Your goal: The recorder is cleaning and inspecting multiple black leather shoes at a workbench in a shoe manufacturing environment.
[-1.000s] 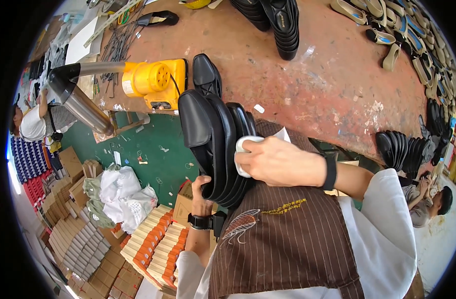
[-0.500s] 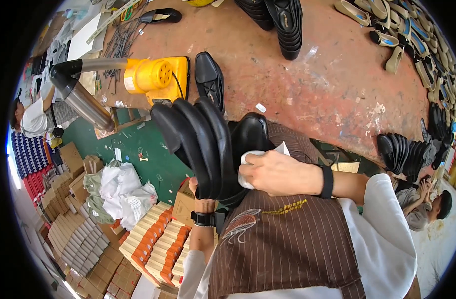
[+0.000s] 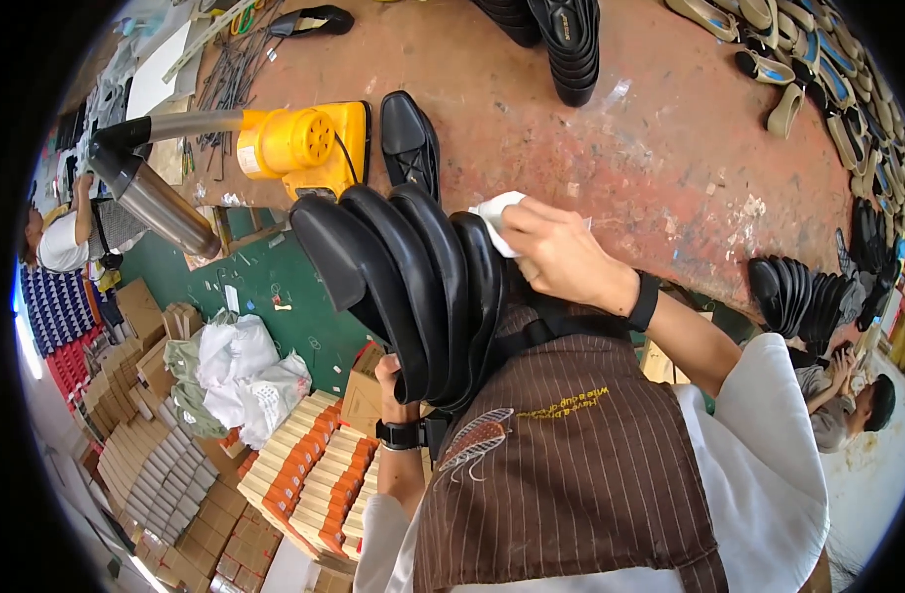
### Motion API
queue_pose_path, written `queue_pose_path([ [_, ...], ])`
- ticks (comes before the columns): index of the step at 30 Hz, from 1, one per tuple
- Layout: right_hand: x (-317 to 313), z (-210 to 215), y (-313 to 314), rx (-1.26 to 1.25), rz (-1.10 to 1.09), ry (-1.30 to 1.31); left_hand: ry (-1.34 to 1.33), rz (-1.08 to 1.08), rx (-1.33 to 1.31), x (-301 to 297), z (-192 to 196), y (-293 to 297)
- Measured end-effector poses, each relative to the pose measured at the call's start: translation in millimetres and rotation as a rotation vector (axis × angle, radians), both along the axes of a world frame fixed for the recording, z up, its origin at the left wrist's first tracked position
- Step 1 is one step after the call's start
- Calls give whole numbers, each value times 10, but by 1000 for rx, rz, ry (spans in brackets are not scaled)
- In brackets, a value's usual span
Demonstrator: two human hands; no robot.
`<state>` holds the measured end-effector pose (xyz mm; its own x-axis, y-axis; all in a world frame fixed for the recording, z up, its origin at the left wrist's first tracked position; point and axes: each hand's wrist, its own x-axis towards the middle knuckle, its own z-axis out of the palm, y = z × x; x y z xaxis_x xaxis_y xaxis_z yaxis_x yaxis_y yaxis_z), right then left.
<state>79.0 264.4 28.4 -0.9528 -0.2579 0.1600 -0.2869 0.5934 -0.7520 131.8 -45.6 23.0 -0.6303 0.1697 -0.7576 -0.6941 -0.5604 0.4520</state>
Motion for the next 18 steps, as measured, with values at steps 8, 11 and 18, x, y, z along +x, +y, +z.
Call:
queue_pose_path([
  [8, 264, 221, -42, -197, 503, -196, -182, -13, -90, -246, 39, 243],
  [11, -91, 439, 238, -718, 531, -382, -180, -50, -152, -219, 105, 149],
  [18, -40, 6, 37, -258, -115, -95, -126, -133, -248, -346, 260, 191],
])
